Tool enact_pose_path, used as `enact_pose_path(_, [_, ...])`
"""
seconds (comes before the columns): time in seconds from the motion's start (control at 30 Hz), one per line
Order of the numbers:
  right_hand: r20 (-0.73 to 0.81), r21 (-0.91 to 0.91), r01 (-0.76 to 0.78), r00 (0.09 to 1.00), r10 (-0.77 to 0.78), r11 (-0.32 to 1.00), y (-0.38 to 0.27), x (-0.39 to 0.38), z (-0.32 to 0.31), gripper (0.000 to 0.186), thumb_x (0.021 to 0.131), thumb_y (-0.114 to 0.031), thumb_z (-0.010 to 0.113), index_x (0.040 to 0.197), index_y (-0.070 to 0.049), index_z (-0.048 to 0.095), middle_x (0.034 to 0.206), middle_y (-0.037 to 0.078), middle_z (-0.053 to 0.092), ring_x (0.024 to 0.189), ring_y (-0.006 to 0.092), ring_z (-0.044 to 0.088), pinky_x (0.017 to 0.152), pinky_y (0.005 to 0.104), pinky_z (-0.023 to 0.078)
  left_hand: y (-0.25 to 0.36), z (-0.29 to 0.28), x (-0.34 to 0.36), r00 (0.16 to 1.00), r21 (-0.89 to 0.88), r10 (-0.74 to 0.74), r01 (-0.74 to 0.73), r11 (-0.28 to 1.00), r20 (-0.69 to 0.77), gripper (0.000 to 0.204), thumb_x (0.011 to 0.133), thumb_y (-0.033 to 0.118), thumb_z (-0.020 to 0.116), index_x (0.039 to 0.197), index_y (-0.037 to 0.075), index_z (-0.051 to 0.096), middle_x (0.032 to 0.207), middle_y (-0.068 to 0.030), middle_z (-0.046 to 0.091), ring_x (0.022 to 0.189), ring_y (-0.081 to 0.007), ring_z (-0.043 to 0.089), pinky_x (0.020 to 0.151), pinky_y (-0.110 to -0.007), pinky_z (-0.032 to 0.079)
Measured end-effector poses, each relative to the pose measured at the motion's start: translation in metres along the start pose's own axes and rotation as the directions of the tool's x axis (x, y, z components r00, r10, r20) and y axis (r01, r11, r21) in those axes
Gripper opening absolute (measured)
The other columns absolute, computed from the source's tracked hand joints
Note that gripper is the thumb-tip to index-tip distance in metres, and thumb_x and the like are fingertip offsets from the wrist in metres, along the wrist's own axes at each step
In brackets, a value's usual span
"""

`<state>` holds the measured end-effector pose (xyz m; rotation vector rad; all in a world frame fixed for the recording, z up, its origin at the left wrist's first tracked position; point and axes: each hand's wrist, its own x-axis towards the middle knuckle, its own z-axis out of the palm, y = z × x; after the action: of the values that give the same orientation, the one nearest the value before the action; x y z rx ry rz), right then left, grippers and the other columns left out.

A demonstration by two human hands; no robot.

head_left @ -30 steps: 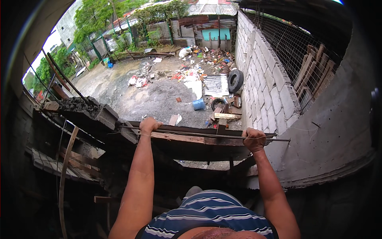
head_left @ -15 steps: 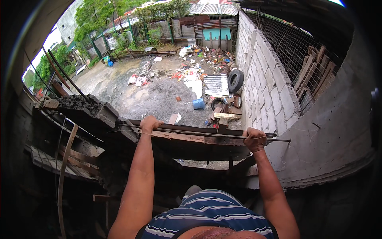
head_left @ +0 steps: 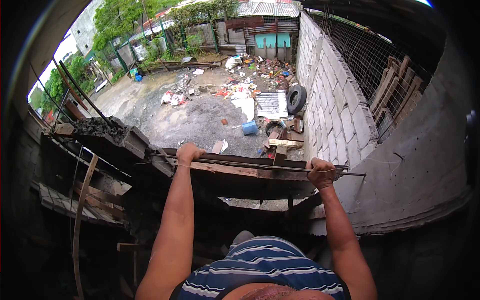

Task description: The person positions a wooden plank against a concrete wall structure, holding it in place with both hands while looking down at a courtyard.

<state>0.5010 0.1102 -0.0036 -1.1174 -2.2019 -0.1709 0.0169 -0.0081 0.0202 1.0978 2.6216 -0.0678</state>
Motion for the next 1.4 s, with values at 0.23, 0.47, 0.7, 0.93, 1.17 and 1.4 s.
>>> enact_pose_path(0.23, [-0.015, -0.003, 0.02, 1.0, -0.02, 1.0, 0.002, -0.0012, 0.0016, 0.024, 0.077, -0.019, 0.063, 0.059, -0.011, 0.05, 0.055, 0.012, 0.056, 0.051, 0.0317, 0.059, 0.051, 0.0433, 0.046, 0.0012, -0.0012, 0.0007, 1.0, -0.002, -0.007, 0.007, 1.0, 0.019, 0.062, 0.072, 0.059, 0.069, 0.105, 0.007, 0.071, 0.113, -0.0183, 0.067, 0.107, -0.0331, 0.064, 0.089, -0.04, 0.051])
enact_pose_path(0.47, [-0.011, 0.001, 0.016, 1.0, -0.016, 1.0, 0.0007, -0.0003, 0.0003, 0.024, 0.078, -0.019, 0.063, 0.059, -0.011, 0.05, 0.055, 0.013, 0.056, 0.051, 0.0318, 0.059, 0.051, 0.0435, 0.046, -0.0017, 0.0024, 0.0037, 1.0, 0.001, 0.006, -0.006, 1.0, 0.021, 0.062, 0.072, 0.059, 0.069, 0.105, 0.006, 0.071, 0.113, -0.0184, 0.067, 0.107, -0.033, 0.064, 0.089, -0.04, 0.051])
enact_pose_path(0.7, [0.02, 0.008, -0.001, 1.0, 0.001, 1.0, -0.0017, 0.0006, -0.002, 0.023, 0.078, -0.02, 0.063, 0.06, -0.011, 0.053, 0.056, 0.013, 0.057, 0.052, 0.0327, 0.059, 0.053, 0.0434, 0.047, -0.0048, 0.0069, 0.0065, 0.999, 0.02, 0.03, -0.03, 0.999, -0.014, 0.063, 0.076, 0.06, 0.065, 0.102, 0.003, 0.071, 0.111, -0.0198, 0.067, 0.107, -0.0356, 0.063, 0.088, -0.043, 0.049])
enact_pose_path(0.93, [0.021, 0.008, -0.001, 1.0, 0.001, 1.0, -0.0001, 0.0003, -0.001, 0.023, 0.078, -0.021, 0.063, 0.06, -0.011, 0.053, 0.057, 0.013, 0.057, 0.053, 0.0329, 0.06, 0.053, 0.0436, 0.047, -0.0014, 0.0031, 0.0045, 1.0, 0.004, 0.0, 0.0, 1.0, 0.004, 0.063, 0.072, 0.059, 0.069, 0.106, 0.006, 0.071, 0.114, -0.0184, 0.066, 0.108, -0.0337, 0.063, 0.089, -0.041, 0.051])
enact_pose_path(1.17, [0.011, 0.008, -0.005, 1.0, 0.004, 1.0, -0.0002, 0.0001, 0.0003, 0.023, 0.078, -0.021, 0.063, 0.06, -0.011, 0.054, 0.057, 0.013, 0.057, 0.053, 0.0332, 0.059, 0.054, 0.0439, 0.048, -0.0032, 0.0055, 0.0062, 1.0, -0.01, -0.017, 0.017, 1.0, -0.012, 0.063, 0.072, 0.058, 0.07, 0.106, 0.005, 0.071, 0.115, -0.0182, 0.066, 0.109, -0.0333, 0.063, 0.09, -0.041, 0.051])
enact_pose_path(1.4, [-0.018, 0.01, 0.006, 1.0, -0.006, 1.0, -0.001, 0.0001, 0.0004, 0.024, 0.078, -0.021, 0.063, 0.058, -0.01, 0.053, 0.056, 0.013, 0.056, 0.051, 0.0322, 0.058, 0.052, 0.0431, 0.047, -0.0023, 0.004, 0.0043, 1.0, -0.018, -0.023, 0.023, 1.0, -0.009, 0.063, 0.071, 0.058, 0.071, 0.106, 0.005, 0.071, 0.114, -0.0182, 0.066, 0.108, -0.0329, 0.063, 0.09, -0.04, 0.051])
